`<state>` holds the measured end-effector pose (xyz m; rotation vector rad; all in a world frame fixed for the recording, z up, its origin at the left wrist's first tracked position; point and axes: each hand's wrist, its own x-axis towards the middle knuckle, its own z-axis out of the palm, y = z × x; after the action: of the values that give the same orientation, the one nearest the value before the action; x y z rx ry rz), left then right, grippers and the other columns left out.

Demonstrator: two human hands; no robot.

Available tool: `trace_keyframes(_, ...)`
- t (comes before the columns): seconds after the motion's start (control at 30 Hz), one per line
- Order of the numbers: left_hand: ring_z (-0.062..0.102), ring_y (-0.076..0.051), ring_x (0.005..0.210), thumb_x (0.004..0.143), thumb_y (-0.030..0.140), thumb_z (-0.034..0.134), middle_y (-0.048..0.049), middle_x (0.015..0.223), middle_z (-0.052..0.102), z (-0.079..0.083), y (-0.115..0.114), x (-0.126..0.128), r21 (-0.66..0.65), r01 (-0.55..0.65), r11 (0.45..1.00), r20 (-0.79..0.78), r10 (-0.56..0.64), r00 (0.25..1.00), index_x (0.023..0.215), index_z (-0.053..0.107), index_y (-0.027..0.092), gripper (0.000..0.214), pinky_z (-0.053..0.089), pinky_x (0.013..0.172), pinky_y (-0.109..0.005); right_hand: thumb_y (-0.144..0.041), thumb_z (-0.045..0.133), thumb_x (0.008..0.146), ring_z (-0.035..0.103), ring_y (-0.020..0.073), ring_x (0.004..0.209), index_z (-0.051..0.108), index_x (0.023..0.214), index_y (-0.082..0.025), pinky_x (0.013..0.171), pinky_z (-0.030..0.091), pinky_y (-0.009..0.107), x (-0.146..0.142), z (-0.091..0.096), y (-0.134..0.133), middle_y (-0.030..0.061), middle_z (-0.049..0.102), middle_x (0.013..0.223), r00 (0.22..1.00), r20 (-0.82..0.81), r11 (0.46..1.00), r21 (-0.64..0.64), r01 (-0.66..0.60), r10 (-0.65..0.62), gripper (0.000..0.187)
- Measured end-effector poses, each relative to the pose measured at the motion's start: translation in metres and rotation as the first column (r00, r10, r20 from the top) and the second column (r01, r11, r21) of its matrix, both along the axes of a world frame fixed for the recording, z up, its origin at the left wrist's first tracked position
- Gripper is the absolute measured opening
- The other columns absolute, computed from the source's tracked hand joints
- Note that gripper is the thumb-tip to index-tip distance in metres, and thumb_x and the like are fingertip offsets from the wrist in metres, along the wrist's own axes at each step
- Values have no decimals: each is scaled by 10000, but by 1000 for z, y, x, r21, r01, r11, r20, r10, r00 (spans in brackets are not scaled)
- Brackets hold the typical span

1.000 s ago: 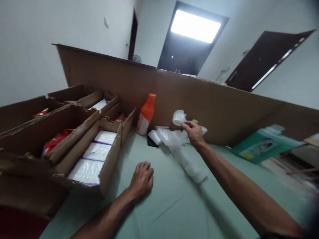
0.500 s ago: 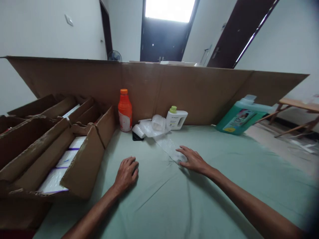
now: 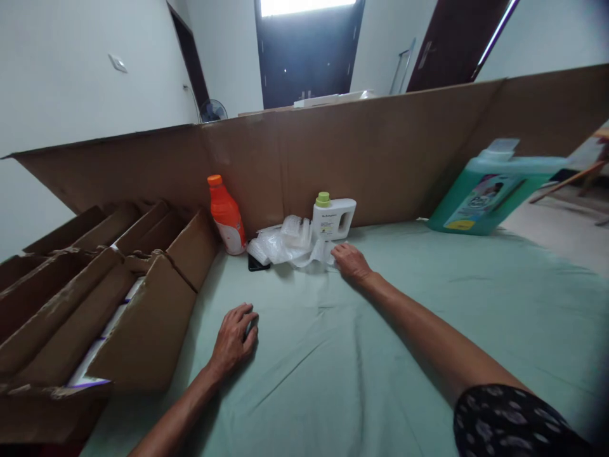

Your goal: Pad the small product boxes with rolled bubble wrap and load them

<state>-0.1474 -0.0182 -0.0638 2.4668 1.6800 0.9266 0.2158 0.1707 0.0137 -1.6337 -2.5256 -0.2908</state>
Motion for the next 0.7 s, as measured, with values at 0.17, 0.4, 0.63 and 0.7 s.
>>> trace_keyframes(0.17,606,-326,1242,902,206,548,-152,1312,676,3,-1,0,-21,-6,1000,9,6,1000,1163,698,176,303,505,1042,-553,-167,566,836,482,348,1357,698,1211,-160,1046,390,486,38,-1,-1,170,611,1418,1000,21,1000,6,13,-13,397)
trace_keyframes(0.4,587,-298,1278,861,182,584,-139,1327,668,19,-2,7,-86,-56,995,16,58,998,1160,706,193,323,465,1100,-521,-484,420,987,542,334,1339,627,1386,-222,1021,485,482,15,-28,-20,154,532,1515,970,-65,968,-82,-237,232,520)
trace_keyframes(0.63,597,-305,1268,875,190,573,-149,1309,670,21,-22,6,-50,-73,996,39,75,996,1172,696,203,322,497,1068,-533,-374,514,948,585,339,1275,721,1227,-196,991,501,483,-12,-7,3,156,615,1425,991,-53,988,-82,-131,127,391)
trace_keyframes(0.7,578,-309,1296,900,184,554,-149,1338,647,28,-50,3,54,-93,994,53,90,994,1228,659,217,345,501,1060,-536,-353,559,921,560,349,1300,718,1225,-195,1017,476,489,-3,-1,-7,158,594,1452,996,-52,996,-44,-71,69,378)
